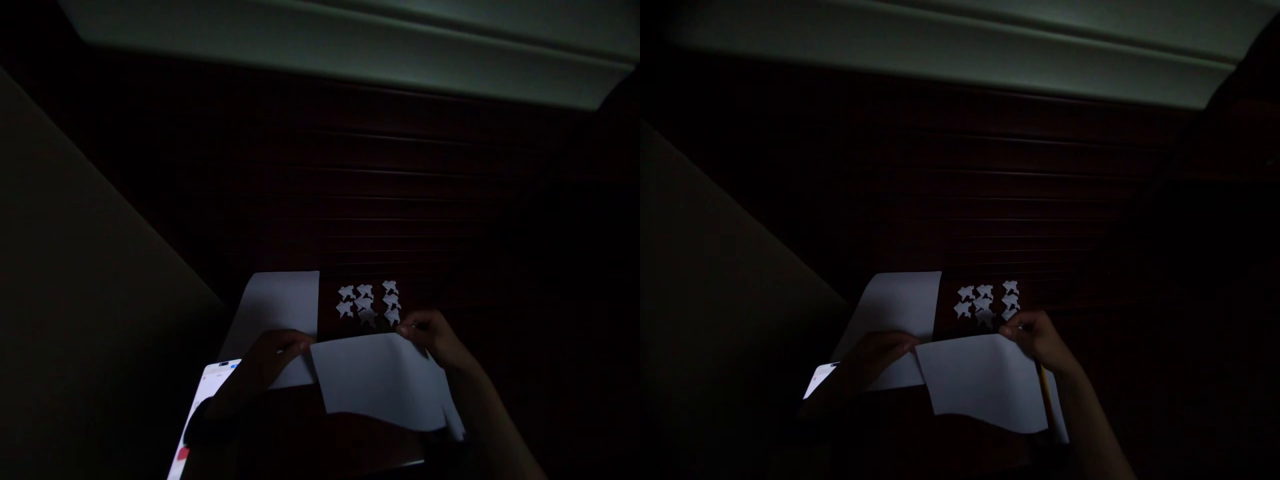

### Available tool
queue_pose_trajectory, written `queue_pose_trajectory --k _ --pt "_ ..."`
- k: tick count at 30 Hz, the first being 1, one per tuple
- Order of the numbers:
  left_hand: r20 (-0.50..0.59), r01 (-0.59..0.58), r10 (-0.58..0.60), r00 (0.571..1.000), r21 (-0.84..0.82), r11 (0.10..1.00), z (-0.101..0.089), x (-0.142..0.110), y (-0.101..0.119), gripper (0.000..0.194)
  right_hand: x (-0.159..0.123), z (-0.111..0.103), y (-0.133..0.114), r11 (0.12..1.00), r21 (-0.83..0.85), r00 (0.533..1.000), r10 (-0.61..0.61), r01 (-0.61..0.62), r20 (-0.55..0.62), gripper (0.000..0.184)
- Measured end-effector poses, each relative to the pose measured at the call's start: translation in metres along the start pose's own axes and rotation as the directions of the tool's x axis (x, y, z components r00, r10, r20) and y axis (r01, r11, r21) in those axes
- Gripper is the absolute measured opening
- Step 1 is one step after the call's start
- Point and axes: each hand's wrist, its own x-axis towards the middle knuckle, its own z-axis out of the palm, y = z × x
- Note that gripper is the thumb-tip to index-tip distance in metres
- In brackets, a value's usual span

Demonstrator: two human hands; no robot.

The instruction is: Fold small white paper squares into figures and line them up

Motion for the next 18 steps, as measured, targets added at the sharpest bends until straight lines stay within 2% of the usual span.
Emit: queue_pose_trajectory --k 2,4,5,8,10,11,13,16,18 --pt "-0.12 0.027 -0.029 0.992 -0.023 0.999 0.0 0.004 -0.006 0.028 -0.002 -0.007 0.002 0.99 0.138 1.0 0.004 0.0 -0.029 0.025" --pt "-0.253 0.135 -0.152 0.956 -0.084 0.987 0.007 0.009 -0.011 0.032 -0.003 -0.007 0.001 0.955 0.295 0.998 -0.007 0.025 -0.06 0.025" --pt "-0.239 0.205 -0.233 0.943 -0.136 0.969 0.013 0.012 -0.012 0.037 -0.003 -0.004 0.0 0.929 0.369 0.997 -0.009 0.035 -0.072 0.026" --pt "-0.029 0.379 -0.411 0.911 -0.332 0.864 0.035 0.017 -0.007 0.056 -0.002 0.012 -0.004 0.847 0.53 0.997 0.012 0.027 -0.07 0.034" --pt "0.169 0.534 -0.518 0.839 -0.442 0.721 0.049 0.016 0.002 0.07 -0.001 0.024 -0.006 0.82 0.571 0.997 0.018 0.028 -0.076 0.039" --pt "0.246 0.562 -0.512 0.823 -0.48 0.674 0.055 0.015 0.008 0.071 0.0 0.028 -0.007 0.819 0.573 0.996 0.017 0.034 -0.083 0.042" --pt "0.244 0.498 -0.451 0.858 -0.612 0.615 0.061 0.011 0.021 0.06 0.004 0.033 -0.006 0.824 0.565 0.995 0.017 0.042 -0.099 0.046" --pt "0.163 0.32 -0.313 0.936 -0.765 0.559 0.059 0.007 0.038 0.045 0.011 0.029 -0.003 0.807 0.588 0.991 0.024 0.058 -0.131 0.046" --pt "0.06 0.208 -0.278 0.959 -0.816 0.539 0.055 0.007 0.043 0.039 0.014 0.022 -0.002 0.804 0.591 0.986 0.04 0.063 -0.159 0.046"
